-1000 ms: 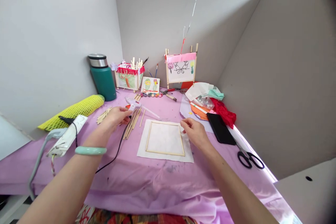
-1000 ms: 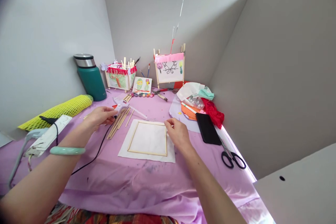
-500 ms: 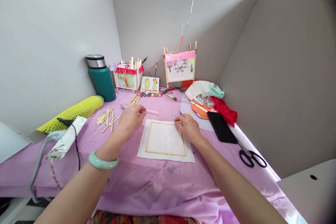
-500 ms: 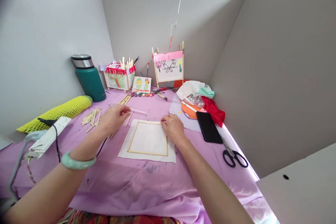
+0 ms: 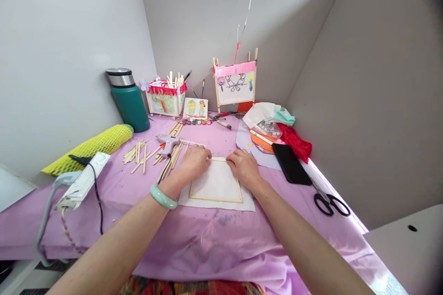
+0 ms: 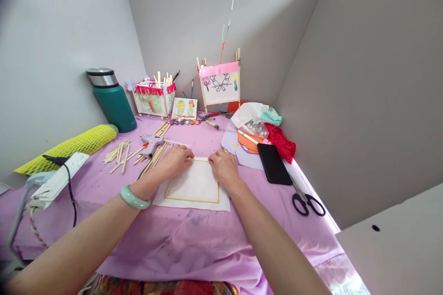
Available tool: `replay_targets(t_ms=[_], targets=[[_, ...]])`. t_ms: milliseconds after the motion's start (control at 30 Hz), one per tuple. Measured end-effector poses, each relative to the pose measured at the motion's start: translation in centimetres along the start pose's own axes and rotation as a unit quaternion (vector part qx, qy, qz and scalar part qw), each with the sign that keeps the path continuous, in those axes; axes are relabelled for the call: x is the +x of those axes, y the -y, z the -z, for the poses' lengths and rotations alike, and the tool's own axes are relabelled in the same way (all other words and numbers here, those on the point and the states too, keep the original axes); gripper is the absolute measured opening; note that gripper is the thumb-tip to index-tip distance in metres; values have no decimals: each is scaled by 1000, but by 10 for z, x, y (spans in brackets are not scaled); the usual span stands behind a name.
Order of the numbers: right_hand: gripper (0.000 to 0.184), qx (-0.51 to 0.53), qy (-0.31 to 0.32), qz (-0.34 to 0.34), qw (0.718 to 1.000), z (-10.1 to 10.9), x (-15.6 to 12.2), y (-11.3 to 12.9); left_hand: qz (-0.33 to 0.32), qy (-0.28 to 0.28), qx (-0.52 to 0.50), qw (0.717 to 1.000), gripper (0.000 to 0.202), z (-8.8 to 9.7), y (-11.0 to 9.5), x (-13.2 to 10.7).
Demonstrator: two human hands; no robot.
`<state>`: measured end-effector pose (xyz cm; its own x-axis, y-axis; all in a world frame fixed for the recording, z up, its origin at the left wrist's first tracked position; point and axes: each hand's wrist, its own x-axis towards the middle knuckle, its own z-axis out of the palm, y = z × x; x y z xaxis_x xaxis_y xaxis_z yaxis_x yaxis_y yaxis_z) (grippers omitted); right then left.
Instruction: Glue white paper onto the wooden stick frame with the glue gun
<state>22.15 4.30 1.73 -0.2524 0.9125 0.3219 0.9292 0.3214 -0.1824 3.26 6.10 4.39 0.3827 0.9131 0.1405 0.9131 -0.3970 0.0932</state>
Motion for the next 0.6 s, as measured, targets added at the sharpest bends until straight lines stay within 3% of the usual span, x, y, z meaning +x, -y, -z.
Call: replay_targets(t_ms=[233,367,467,600], targets=[[27,-9,17,-13,1000,6,9,-1,28,30,22,999,29,11,7,11],[24,-15,42,-15,999,6,22,1,48,88,51,994,22,19,3,19],[21,-19,61,-14,998,4,29,3,52,128,71,988,31,23,-1,24],[20,-31,62,-11,998,0,29,4,47,144,96,984,34,21,-1,27]])
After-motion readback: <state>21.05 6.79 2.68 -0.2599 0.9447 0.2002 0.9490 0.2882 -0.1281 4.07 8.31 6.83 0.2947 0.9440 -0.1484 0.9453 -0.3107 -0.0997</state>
